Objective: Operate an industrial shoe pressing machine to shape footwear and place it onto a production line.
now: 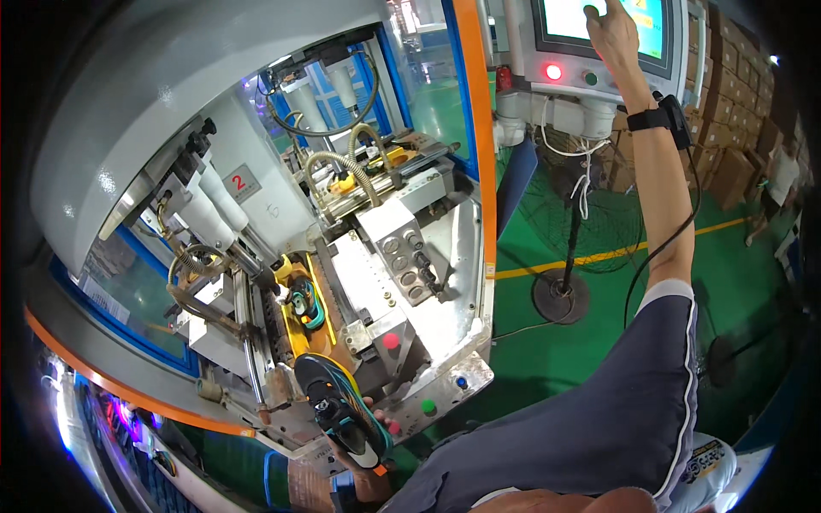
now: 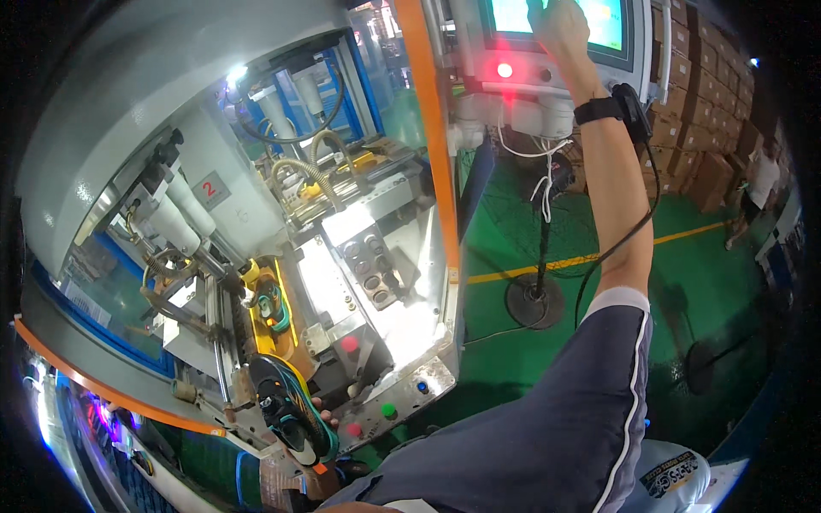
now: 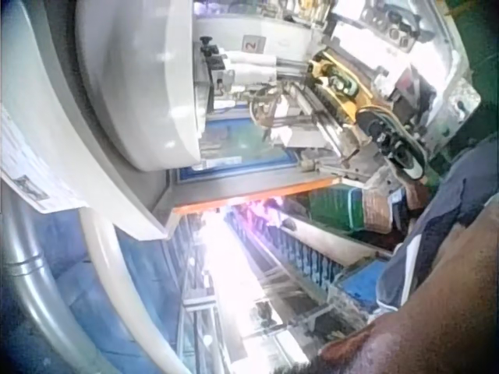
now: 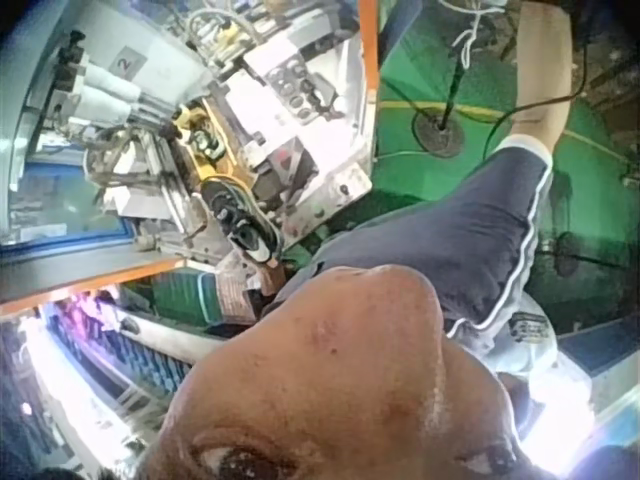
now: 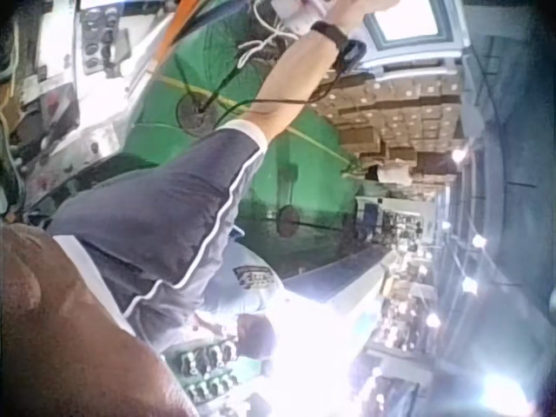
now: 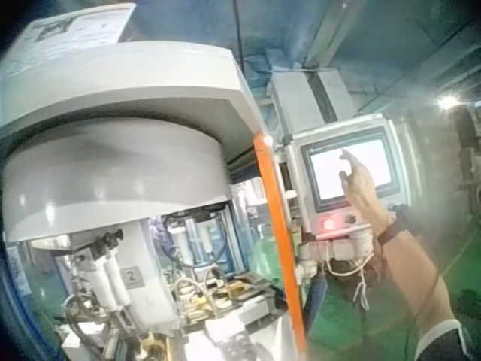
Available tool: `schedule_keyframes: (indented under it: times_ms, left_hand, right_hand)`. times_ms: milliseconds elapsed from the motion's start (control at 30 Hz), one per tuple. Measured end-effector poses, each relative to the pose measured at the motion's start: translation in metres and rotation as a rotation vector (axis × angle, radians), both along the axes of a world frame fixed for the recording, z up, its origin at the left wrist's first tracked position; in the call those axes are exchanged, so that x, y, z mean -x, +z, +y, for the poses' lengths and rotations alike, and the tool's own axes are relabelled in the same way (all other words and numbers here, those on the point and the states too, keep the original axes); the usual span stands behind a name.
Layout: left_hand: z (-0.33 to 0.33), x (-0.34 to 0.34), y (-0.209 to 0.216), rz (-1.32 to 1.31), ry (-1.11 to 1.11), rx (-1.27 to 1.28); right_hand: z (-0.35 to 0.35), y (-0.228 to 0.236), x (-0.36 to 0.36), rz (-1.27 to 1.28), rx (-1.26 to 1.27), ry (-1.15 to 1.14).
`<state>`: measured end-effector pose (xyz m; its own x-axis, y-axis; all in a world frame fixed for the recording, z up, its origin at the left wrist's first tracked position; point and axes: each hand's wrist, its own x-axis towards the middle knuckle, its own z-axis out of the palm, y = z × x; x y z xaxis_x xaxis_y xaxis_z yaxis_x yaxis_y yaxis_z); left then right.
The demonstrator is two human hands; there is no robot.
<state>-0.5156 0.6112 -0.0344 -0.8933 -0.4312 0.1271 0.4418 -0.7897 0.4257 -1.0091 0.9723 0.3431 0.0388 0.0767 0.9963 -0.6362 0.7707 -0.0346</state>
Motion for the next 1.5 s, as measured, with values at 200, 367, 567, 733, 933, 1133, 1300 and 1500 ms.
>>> schedule_keyframes:
  times_ms: [200,367,567,733,933,1133,1300,1500]
  left_hand:
    - [0.005,0.014,0.016,0.073,-0.093,0.017]
    - [0.014,0.016,0.028,0.093,-0.148,-0.011]
    - [0.018,0.010,0.033,-0.058,-0.063,-0.042]
    - [0.018,0.003,0.029,-0.063,-0.029,0.055]
    - [0.016,0.002,0.009,-0.151,0.101,0.237]
    - [0.022,-0.008,-0.016,-0.334,0.372,0.782]
    - [0.028,-0.029,-0.043,-0.383,0.331,0.650]
    - [0.004,-0.056,-0.053,0.020,0.843,2.000]
  right_hand:
    - [-0.001,-0.005,0.003,-0.046,-0.051,-0.011]
    - [0.001,-0.011,0.015,0.087,-0.070,-0.036]
    - [0.000,-0.013,-0.019,-0.076,-0.079,0.008]
    - [-0.052,-0.102,-0.092,-0.387,0.016,0.207]
    - [-0.154,-0.283,-0.246,-1.030,-0.040,1.498]
    - [-0.188,-0.339,-0.372,-1.420,-0.069,1.772]
    - [-0.183,-0.365,-0.402,-1.441,0.123,1.613]
    - [-0.193,-0.392,-0.440,-1.395,0.251,1.557]
